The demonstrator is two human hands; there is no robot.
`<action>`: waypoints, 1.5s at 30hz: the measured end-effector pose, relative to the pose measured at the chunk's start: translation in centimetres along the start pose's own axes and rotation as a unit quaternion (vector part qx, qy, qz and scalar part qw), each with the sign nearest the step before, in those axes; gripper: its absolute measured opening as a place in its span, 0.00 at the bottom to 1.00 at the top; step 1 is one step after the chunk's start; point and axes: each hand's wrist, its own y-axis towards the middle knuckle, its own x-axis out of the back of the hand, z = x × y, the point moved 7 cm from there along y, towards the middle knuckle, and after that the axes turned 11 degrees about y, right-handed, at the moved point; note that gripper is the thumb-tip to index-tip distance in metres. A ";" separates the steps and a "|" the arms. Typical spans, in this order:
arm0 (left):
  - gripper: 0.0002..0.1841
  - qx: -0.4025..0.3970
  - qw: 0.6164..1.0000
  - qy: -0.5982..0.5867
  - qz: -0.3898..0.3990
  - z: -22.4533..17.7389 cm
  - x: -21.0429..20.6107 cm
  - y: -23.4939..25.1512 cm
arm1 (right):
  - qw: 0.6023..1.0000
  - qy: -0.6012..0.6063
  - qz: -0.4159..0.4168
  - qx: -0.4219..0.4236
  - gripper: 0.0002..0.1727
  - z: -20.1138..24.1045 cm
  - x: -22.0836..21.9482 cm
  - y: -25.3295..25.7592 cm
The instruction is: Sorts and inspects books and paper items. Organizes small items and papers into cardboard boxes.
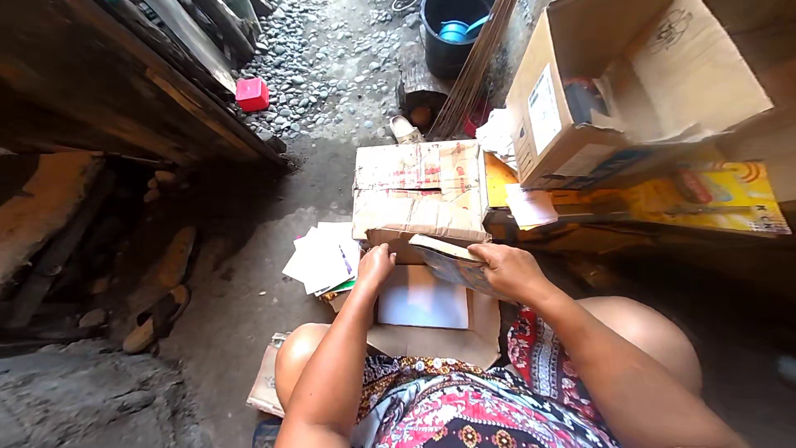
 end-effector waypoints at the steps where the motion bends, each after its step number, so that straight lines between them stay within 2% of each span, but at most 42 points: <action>1: 0.23 -0.008 1.000 0.011 0.016 0.3 -0.8 0.3 | 1.000 -0.004 -0.019 0.015 0.24 0.3 0.7 -0.4; 6: 0.25 -0.051 0.987 0.071 0.137 0.5 -6.8 1.5 | 0.983 0.012 -0.150 0.103 0.23 1.1 5.2 -2.7; 8: 0.23 -0.043 0.979 0.086 0.181 -0.2 -9.3 2.6 | 0.971 0.046 -0.199 0.121 0.23 0.6 6.9 -3.5; 12: 0.25 -0.009 0.980 0.089 0.175 -2.4 -14.5 6.3 | 0.944 0.131 -0.281 0.114 0.23 -0.7 8.6 -4.2; 14: 0.27 -0.019 0.982 0.083 0.171 -4.1 -17.6 7.8 | 0.929 0.160 -0.315 0.108 0.23 -1.4 8.9 -4.4; 17: 0.33 -0.053 0.983 0.070 0.162 -6.7 -20.0 9.7 | 0.914 0.184 -0.348 0.097 0.23 -2.3 9.6 -4.2; 23: 0.45 -0.079 0.979 0.074 0.175 -10.0 -21.1 11.7 | 0.918 0.198 -0.335 0.075 0.21 -3.6 9.8 -3.3; 29: 0.50 -0.099 0.972 0.084 0.195 -11.2 -23.6 13.8 | 0.924 0.220 -0.308 0.048 0.19 -4.2 9.7 -2.9; 33: 0.43 -0.094 0.977 0.070 0.179 -11.1 -24.6 13.9 | 0.926 0.217 -0.305 0.051 0.19 -4.1 9.5 -2.7; 36: 0.45 -0.119 0.976 0.089 0.159 -11.2 -24.9 13.9 | 0.925 0.219 -0.307 0.051 0.20 -4.0 9.3 -2.6; 39: 0.47 -0.176 0.962 0.108 0.177 -12.3 -24.6 13.6 | 0.925 0.218 -0.308 0.050 0.20 -3.7 9.2 -2.6; 45: 0.40 -0.133 0.974 0.065 0.168 -13.1 -24.7 13.5 | 0.928 0.209 -0.304 0.051 0.20 -3.4 9.0 -2.3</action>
